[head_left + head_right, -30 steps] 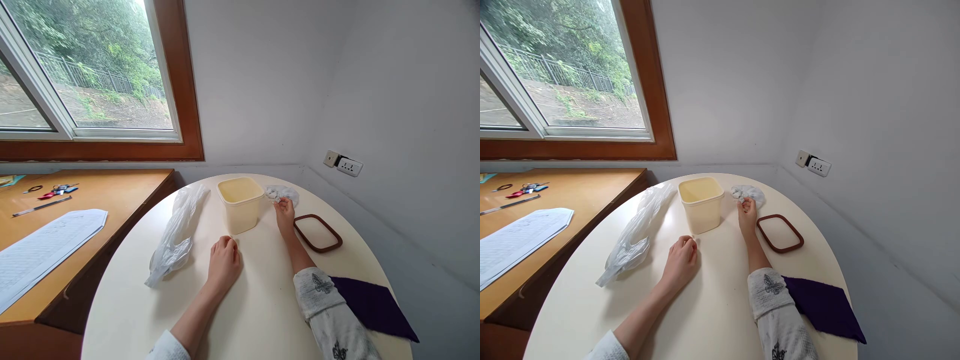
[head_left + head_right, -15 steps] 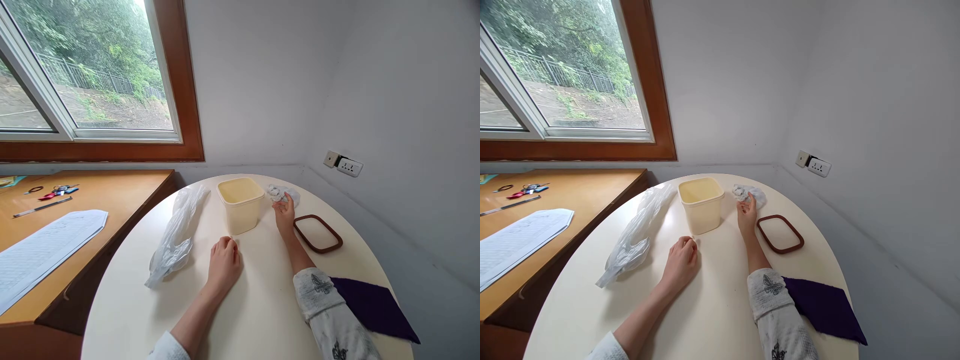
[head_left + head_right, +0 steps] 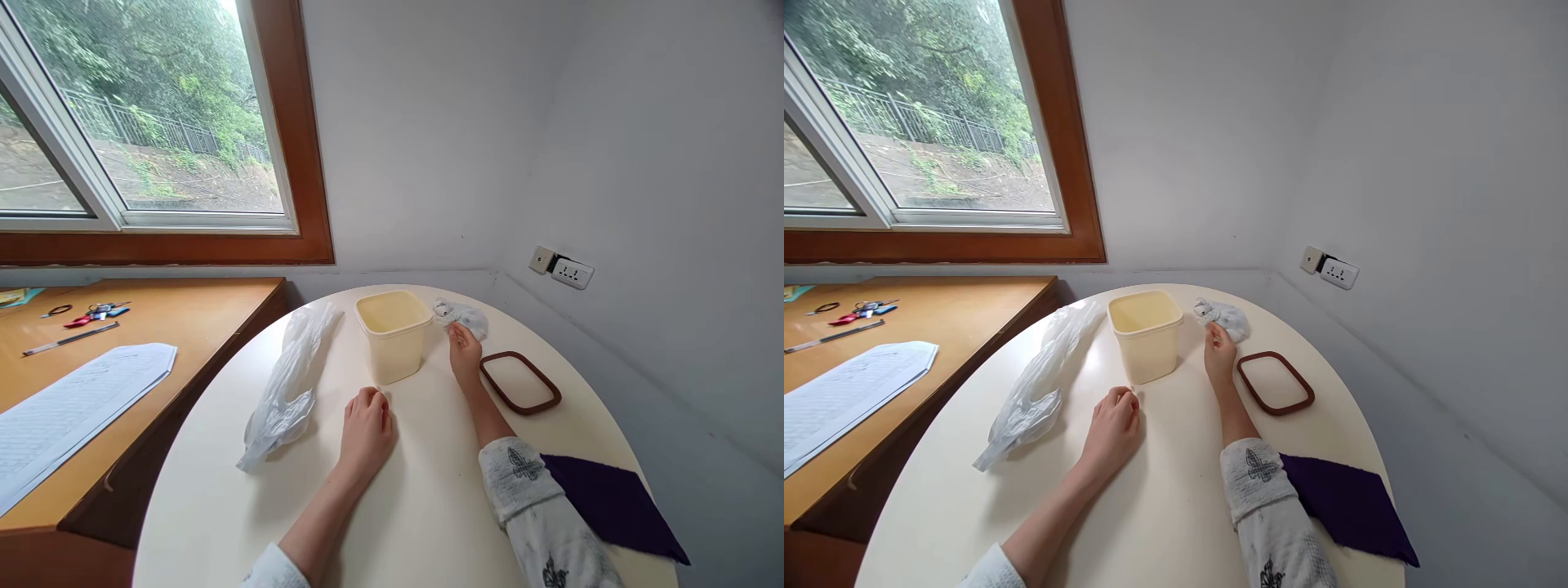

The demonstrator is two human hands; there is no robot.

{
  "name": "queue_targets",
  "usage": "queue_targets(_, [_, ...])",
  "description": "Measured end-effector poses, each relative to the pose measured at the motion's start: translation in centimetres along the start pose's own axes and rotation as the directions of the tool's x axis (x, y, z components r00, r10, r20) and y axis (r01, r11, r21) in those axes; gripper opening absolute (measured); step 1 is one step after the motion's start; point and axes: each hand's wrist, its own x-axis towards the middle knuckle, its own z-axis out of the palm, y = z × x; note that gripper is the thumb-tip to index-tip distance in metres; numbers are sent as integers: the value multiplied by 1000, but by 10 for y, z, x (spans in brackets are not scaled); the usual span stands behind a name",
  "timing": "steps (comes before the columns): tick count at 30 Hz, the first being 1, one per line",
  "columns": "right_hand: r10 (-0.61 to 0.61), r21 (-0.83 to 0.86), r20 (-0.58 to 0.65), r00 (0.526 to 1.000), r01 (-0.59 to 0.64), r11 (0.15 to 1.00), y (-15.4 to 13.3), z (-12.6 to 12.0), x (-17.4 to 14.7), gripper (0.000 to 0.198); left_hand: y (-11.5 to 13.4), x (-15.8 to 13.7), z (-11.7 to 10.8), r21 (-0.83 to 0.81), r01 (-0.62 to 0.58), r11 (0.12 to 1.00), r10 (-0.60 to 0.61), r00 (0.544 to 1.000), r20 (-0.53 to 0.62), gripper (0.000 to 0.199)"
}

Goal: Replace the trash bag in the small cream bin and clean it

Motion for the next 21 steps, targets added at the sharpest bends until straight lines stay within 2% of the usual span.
queue_targets(4, [0, 3, 27, 1000, 0, 1000, -9, 1, -3, 55, 0, 0, -1, 15, 2, 1000, -2, 1000, 13, 18])
queue_targets(9, [49, -104, 75, 996, -41, 994, -18, 4, -2, 69, -1, 0, 1, 16, -4, 1000, 5, 1000, -6, 19])
queue_targets(14, [44, -174, 116, 992, -23, 984, -16, 10, 5, 69, -1, 0, 2, 32, -5, 999, 5, 1000, -12, 18])
queue_targets(21, [74, -209, 99, 992, -52, 977, -10, 20, 16, 64, -3, 2, 3, 26, -12, 1000, 12, 999, -33, 17])
